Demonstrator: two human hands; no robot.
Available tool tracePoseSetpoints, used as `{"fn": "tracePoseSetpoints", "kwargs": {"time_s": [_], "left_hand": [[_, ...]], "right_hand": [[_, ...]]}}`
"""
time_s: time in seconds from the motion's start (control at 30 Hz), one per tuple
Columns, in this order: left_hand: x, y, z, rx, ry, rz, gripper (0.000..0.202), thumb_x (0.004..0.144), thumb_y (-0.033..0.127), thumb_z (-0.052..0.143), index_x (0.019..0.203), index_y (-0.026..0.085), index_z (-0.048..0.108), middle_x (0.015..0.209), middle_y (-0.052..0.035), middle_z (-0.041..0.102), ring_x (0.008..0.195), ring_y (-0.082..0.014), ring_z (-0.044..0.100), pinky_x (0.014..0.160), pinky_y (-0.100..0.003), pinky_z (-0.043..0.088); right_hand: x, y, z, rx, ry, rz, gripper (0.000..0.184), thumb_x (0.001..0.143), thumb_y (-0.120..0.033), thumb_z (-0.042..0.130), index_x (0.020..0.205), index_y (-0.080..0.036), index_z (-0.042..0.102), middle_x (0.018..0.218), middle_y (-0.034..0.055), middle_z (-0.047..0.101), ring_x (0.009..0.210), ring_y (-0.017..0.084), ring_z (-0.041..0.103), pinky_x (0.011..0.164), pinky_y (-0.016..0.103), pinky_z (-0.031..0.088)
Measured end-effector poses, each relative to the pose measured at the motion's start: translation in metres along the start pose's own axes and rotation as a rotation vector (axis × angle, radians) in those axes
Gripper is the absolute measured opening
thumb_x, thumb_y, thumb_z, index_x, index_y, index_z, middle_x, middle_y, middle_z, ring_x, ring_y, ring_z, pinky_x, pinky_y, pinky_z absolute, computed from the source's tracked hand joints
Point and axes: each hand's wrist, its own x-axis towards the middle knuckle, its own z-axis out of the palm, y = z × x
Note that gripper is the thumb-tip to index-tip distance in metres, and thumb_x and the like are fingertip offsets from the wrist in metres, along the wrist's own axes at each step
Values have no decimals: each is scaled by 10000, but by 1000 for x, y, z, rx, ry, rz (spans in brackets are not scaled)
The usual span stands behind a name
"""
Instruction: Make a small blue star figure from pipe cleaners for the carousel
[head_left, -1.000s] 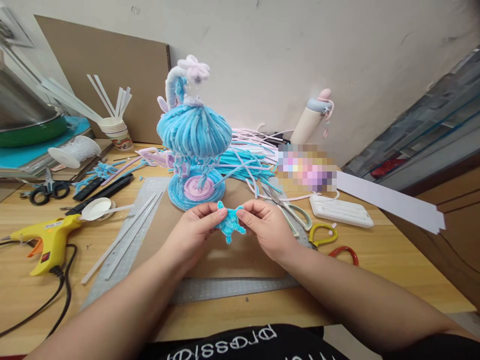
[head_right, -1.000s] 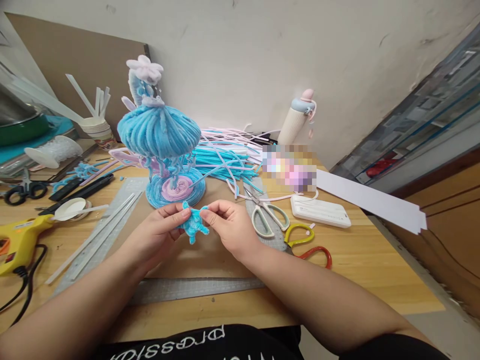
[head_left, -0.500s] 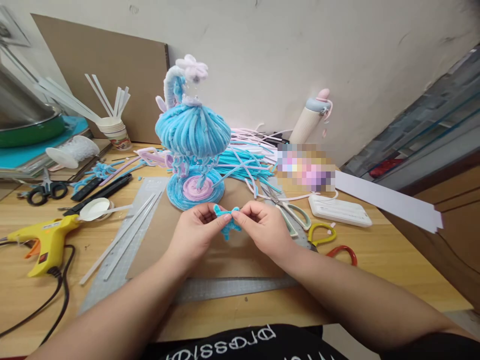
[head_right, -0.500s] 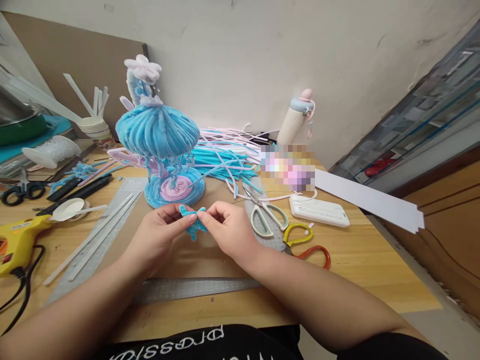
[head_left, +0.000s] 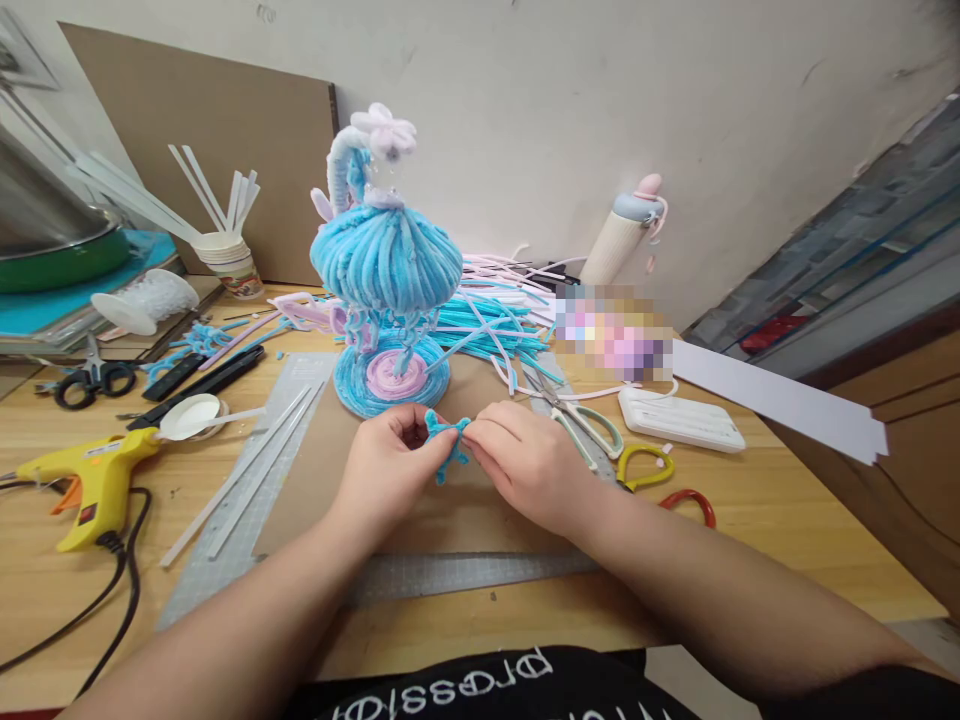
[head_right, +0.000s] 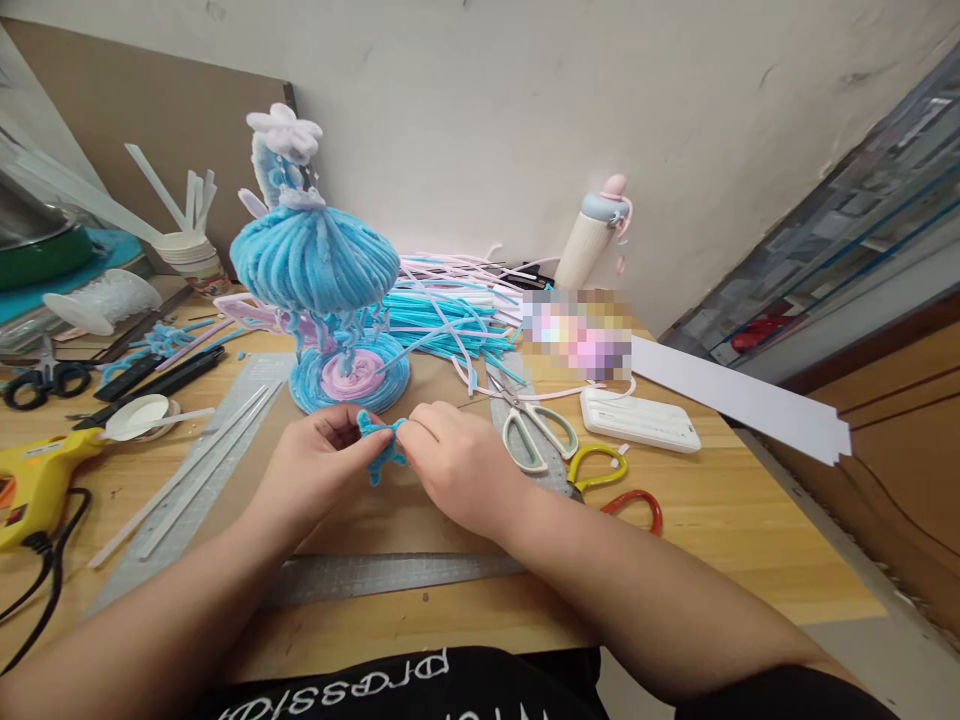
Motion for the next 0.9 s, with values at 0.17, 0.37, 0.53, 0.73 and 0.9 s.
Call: {"fn": "tracePoseSetpoints", "kwargs": {"time_s": [0.17,0.37,0.53,0.73,0.9], "left_hand": [[4,-4,-3,79,-130,-34,138,702,279,675,654,170,605,564,29,574,515,-126,506,487,-224,365],[3,3,-10,231,-381,13,102,741,249,637,680,168,648,606,2,627,531,-131,521,497,-229,361],[2,12,-14,-14,-546,-18,105,749,256,689,720,161,655,692,-36,685,622,-154,597,581,-253,433],[5,4,-7,-508,-366,-129,112,720,242,746,747,162,673,718,-28,706,661,-146,637,657,-252,488],[5,0,-1,-563,-172,-135,126,693,239,769,721,160,675,683,1,667,624,-119,590,574,-218,468]], "right_hand": [[2,10,-7,-31,-81,-215,268,955,-147,373,875,-159,628,987,127,653,929,231,554,786,376,426],[5,16,-8,625,-293,257,48,847,-212,604,812,-182,590,743,19,646,670,144,603,618,270,463],[7,19,-3,1393,-455,732,250,720,-329,746,754,-154,571,575,-23,622,477,90,572,460,188,411],[10,8,-2,1564,-211,797,296,679,-377,770,744,-151,591,597,-30,617,463,57,529,429,163,369],[11,-4,-7,1093,-10,646,145,789,-298,647,752,-163,605,608,-33,578,467,60,473,449,193,372]]}}
